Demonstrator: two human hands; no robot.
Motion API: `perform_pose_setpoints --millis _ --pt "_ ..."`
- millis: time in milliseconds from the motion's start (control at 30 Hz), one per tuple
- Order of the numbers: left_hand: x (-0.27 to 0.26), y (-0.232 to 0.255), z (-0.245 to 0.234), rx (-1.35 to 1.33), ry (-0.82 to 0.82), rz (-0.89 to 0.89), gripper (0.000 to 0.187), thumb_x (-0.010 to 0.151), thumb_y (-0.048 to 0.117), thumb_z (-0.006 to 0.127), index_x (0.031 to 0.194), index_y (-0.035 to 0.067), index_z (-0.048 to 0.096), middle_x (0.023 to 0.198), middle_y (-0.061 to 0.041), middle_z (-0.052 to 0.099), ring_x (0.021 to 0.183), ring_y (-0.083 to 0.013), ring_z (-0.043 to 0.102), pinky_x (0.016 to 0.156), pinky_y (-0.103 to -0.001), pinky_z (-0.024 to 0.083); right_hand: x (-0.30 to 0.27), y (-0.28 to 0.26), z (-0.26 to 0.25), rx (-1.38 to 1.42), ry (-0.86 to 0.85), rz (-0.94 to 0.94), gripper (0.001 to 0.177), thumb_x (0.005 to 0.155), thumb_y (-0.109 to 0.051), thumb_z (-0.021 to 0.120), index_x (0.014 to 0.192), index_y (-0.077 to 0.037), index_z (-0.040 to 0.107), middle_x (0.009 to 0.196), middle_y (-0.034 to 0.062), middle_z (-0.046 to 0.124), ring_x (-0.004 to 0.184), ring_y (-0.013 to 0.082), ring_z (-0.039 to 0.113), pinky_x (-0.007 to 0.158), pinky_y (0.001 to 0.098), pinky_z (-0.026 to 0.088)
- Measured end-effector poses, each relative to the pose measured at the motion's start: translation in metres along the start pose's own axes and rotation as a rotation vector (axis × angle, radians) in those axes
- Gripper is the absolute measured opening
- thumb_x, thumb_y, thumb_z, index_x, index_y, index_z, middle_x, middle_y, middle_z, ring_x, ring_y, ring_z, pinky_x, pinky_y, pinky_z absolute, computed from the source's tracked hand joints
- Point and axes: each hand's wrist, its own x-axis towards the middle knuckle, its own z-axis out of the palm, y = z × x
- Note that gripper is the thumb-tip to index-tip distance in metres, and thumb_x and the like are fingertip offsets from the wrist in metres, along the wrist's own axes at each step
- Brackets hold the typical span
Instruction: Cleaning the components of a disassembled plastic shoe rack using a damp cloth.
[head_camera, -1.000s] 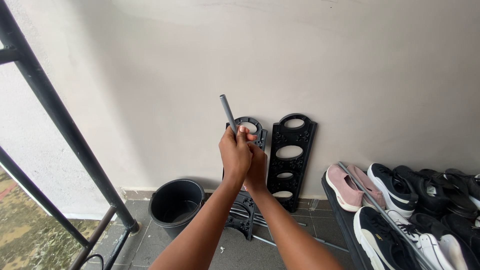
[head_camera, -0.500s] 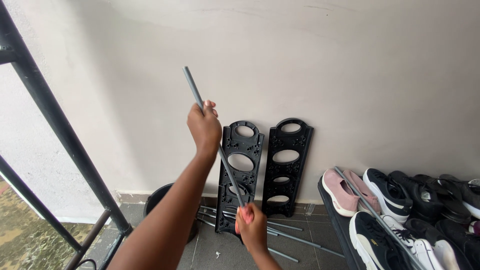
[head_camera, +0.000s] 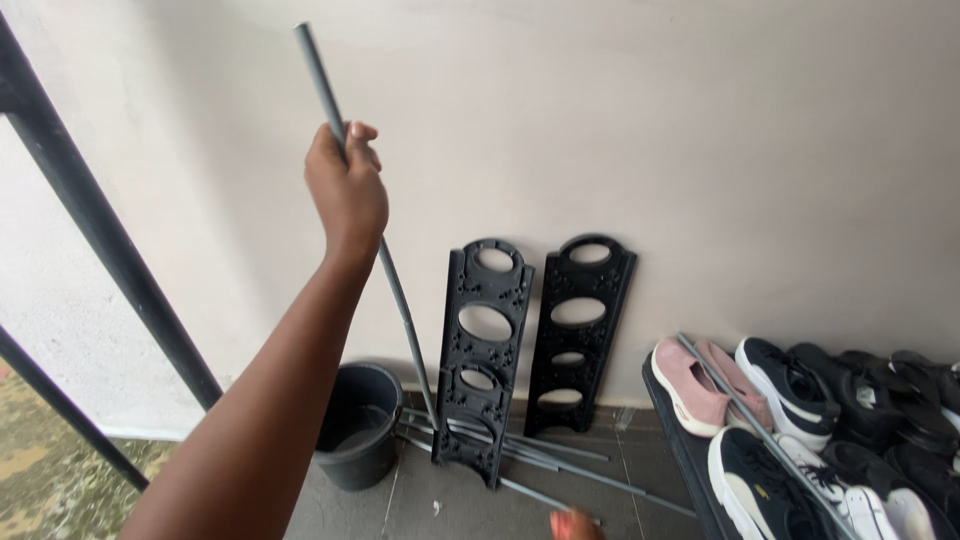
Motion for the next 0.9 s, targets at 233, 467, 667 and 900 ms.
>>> perform_pose_setpoints --millis 233,467,667,900 --pt "-0.057 -0.057 0.050 -0.036 -0.169 -0.093 0.026 0.107 0.021 0.051 0.092 0.005 0.065 0.064 0.001 0.057 0.056 -0.0073 0.051 0.052 -0.029 0.041 0.040 -0.348 0.052 -0.198 0.063 -0.045 0.041 0.085 -0.044 0.077 0.078 -0.007 0.060 0.066 0.0059 0.066 0.053 0.0151 0.065 0.051 0.0321 0.058" --pt "-0.122 -0.076 0.099 -0.088 -0.327 -0.277 0.027 0.107 0.026 0.052 0.096 0.006 0.066 0.063 -0.002 0.051 0.054 -0.0102 0.045 0.050 -0.033 0.038 0.048 -0.467 0.064 -0.391 -0.403 -0.383 0.065 0.081 -0.023 0.081 0.136 -0.001 0.053 0.117 0.0150 0.070 0.114 0.0274 0.068 0.100 0.0378 0.051" --pt "-0.181 -0.113 0.134 -0.159 -0.493 -0.279 0.027 0.107 0.031 0.055 0.107 0.004 0.061 0.078 -0.006 0.067 0.067 -0.0133 0.061 0.061 -0.032 0.051 0.059 -0.421 0.061 -0.642 -0.014 -0.180 0.036 0.091 -0.021 0.069 0.124 -0.007 0.068 0.103 0.0138 0.076 0.096 0.0231 0.074 0.092 0.0355 0.054" --pt "-0.232 -0.187 0.091 0.053 -0.772 -0.354 0.027 0.104 0.027 0.056 0.107 0.003 0.069 0.086 -0.012 0.076 0.076 -0.0191 0.074 0.073 -0.035 0.058 0.102 -0.368 0.049 -0.444 -0.126 -0.204 0.029 0.092 -0.016 0.067 0.115 0.001 0.071 0.098 0.0110 0.079 0.092 0.0194 0.076 0.086 0.0351 0.058"
